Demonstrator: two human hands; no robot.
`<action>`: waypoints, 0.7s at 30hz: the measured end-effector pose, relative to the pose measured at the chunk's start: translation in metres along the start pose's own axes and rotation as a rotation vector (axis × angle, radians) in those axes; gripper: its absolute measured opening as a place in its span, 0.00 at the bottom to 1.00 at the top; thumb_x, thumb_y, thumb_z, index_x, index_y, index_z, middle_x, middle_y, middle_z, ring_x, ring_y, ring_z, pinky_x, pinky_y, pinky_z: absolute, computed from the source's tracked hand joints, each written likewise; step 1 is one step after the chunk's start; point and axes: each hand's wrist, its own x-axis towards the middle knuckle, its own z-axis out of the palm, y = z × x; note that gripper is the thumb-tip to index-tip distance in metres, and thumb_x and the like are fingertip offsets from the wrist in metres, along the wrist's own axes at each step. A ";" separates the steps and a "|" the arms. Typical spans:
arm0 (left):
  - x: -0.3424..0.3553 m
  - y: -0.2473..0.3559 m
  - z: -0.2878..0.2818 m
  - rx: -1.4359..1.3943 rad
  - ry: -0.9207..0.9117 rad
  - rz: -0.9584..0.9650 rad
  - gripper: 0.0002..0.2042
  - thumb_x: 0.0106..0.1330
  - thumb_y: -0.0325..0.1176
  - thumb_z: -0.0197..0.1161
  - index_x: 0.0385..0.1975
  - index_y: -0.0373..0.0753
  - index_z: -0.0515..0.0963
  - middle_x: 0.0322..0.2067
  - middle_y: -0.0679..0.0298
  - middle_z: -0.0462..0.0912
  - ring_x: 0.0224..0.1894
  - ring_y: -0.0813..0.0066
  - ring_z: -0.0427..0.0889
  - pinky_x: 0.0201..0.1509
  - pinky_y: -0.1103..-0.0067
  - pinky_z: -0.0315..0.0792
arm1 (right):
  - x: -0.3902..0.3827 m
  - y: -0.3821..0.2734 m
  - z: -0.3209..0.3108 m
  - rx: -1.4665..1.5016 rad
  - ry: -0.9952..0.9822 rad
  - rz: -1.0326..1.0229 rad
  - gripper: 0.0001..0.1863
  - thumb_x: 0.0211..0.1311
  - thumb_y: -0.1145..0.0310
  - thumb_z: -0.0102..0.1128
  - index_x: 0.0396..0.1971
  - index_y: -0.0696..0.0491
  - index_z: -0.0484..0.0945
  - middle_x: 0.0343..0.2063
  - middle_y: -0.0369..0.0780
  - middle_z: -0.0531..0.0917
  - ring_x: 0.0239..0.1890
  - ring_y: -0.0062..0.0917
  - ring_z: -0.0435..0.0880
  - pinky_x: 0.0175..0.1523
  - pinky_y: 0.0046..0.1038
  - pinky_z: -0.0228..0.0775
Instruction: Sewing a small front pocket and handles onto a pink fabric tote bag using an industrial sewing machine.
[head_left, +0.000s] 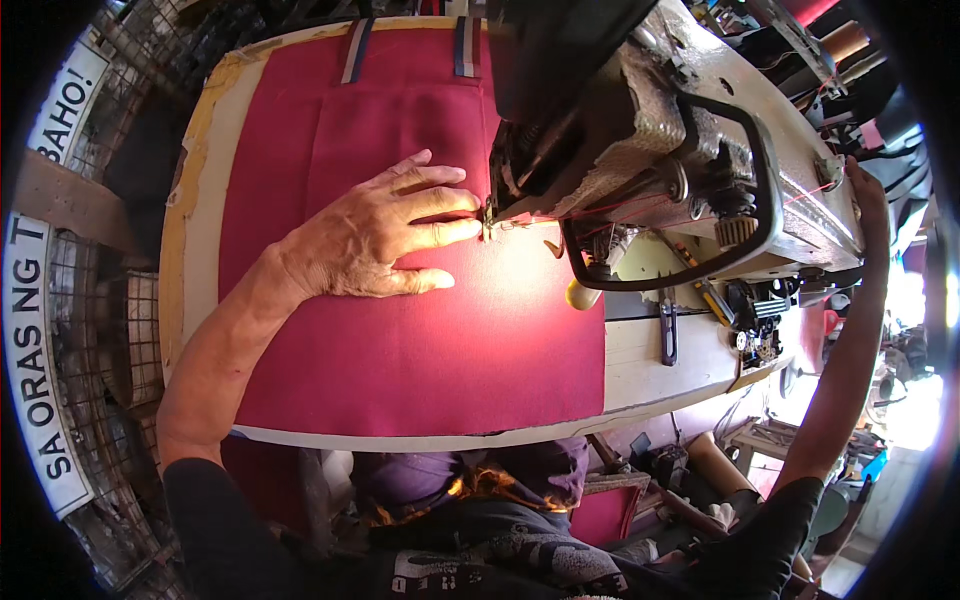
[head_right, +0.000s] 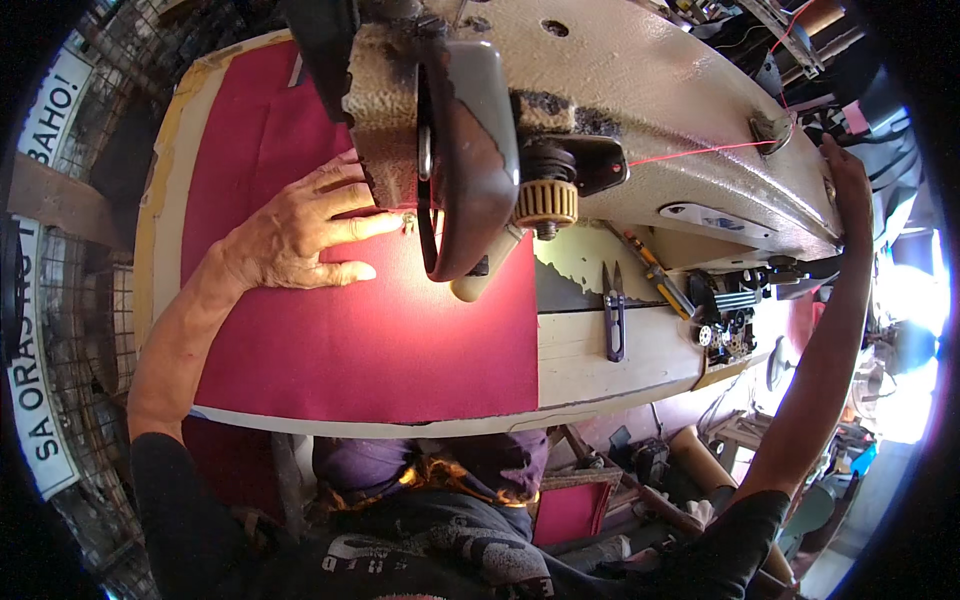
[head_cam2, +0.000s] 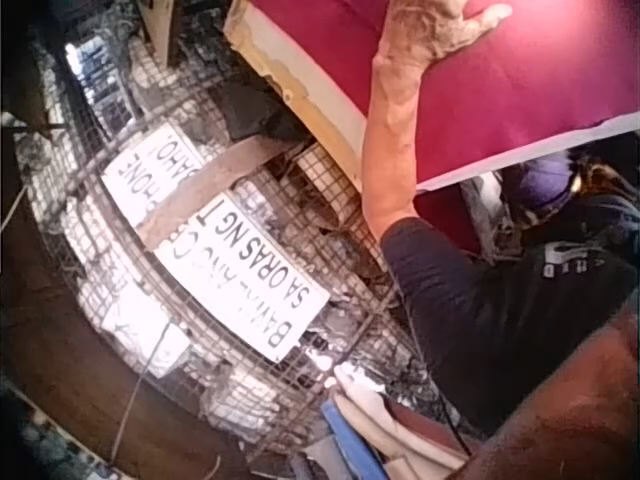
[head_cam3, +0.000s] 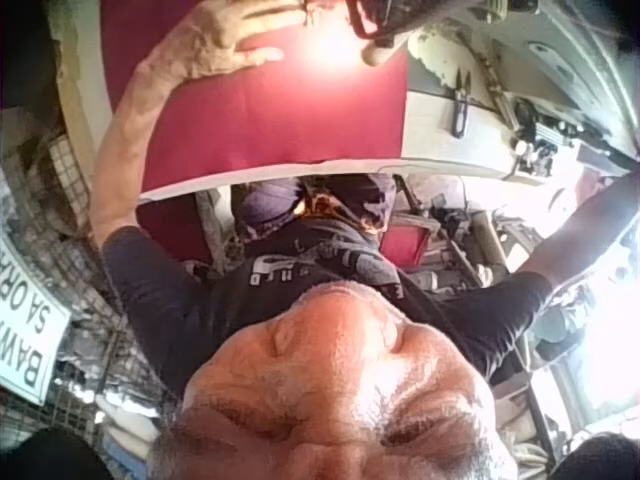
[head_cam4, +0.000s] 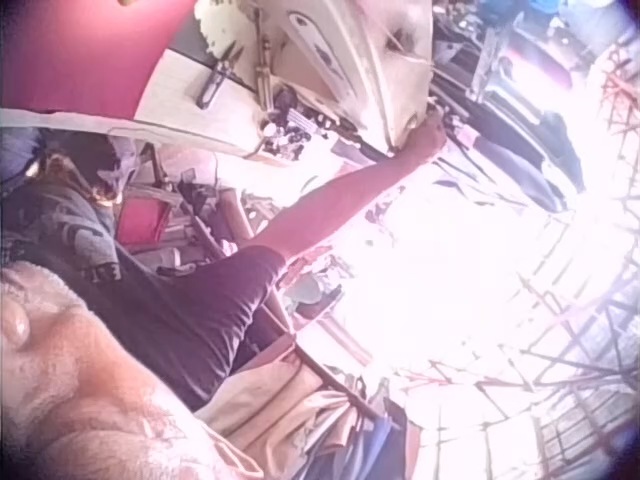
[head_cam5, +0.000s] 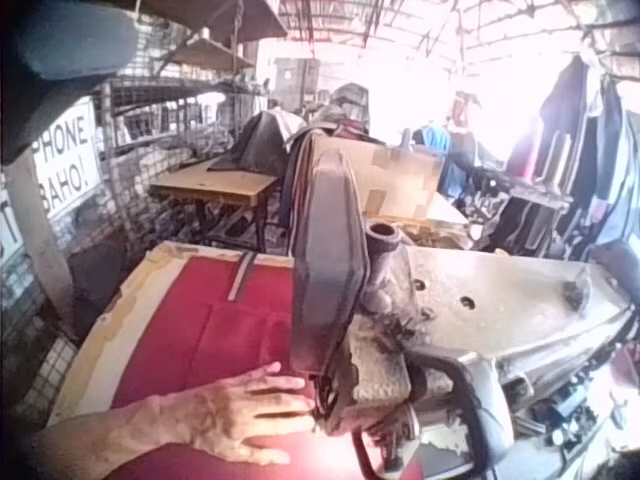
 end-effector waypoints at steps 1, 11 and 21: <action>0.000 0.000 0.000 -0.004 -0.001 0.000 0.26 0.59 0.45 0.74 0.56 0.43 0.81 0.58 0.61 0.78 0.70 0.60 0.69 0.80 0.54 0.55 | -0.001 -0.001 -0.001 0.002 0.007 0.004 0.35 0.72 0.40 0.52 0.47 0.62 0.85 0.37 0.47 0.88 0.40 0.30 0.85 0.53 0.30 0.72; -0.008 -0.004 0.001 -0.017 -0.098 -0.056 0.27 0.63 0.47 0.71 0.61 0.46 0.78 0.67 0.61 0.73 0.76 0.61 0.60 0.82 0.51 0.46 | -0.026 -0.002 -0.007 0.401 -0.257 0.012 0.30 0.73 0.48 0.54 0.53 0.62 0.82 0.47 0.47 0.86 0.48 0.32 0.84 0.57 0.30 0.71; -0.006 -0.007 -0.003 -0.008 -0.095 -0.051 0.26 0.65 0.47 0.69 0.62 0.45 0.77 0.67 0.62 0.75 0.77 0.62 0.59 0.82 0.53 0.45 | -0.134 0.070 0.053 -0.483 0.795 -0.390 0.22 0.72 0.75 0.52 0.65 0.55 0.73 0.47 0.45 0.81 0.43 0.32 0.83 0.52 0.36 0.77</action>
